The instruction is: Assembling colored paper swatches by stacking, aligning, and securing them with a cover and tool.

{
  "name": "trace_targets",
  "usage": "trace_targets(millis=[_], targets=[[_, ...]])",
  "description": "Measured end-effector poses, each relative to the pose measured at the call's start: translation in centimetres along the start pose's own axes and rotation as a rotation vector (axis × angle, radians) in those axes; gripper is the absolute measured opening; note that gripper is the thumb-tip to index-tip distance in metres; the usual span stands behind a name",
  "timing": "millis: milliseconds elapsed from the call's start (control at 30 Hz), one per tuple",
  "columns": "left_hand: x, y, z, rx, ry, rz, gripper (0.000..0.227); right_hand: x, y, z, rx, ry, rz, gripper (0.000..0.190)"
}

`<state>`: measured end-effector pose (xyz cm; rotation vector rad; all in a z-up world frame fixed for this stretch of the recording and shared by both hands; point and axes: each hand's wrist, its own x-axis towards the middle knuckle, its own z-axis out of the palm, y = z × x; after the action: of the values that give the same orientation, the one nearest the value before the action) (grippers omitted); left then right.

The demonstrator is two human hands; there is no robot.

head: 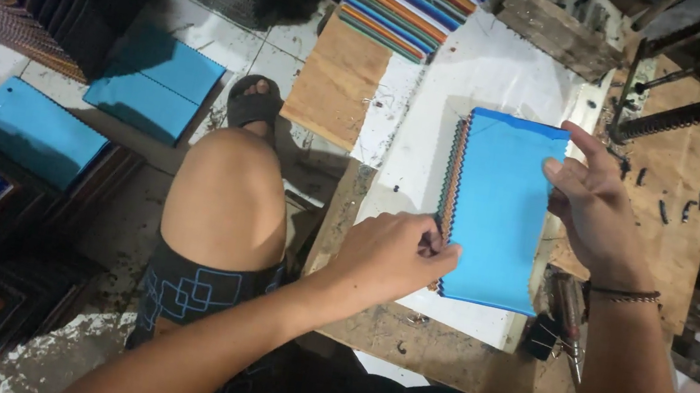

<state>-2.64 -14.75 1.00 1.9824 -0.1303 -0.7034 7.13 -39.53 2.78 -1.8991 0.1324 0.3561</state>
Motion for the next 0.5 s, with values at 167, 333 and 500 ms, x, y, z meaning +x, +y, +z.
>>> trace_targets(millis=[167,333,500], targets=[[0.4,-0.3,0.5,0.021,0.042,-0.012,0.032,-0.2,-0.4,-0.1,-0.037,-0.031,0.006,0.073],[0.4,0.0,0.1,0.021,0.002,0.025,0.033,-0.1,0.1,-0.4,-0.054,0.092,0.104,0.068],[0.7,-1.7,1.5,0.057,0.236,0.126,0.042,-1.2,1.2,-1.1,-0.249,0.067,0.083,0.064]])
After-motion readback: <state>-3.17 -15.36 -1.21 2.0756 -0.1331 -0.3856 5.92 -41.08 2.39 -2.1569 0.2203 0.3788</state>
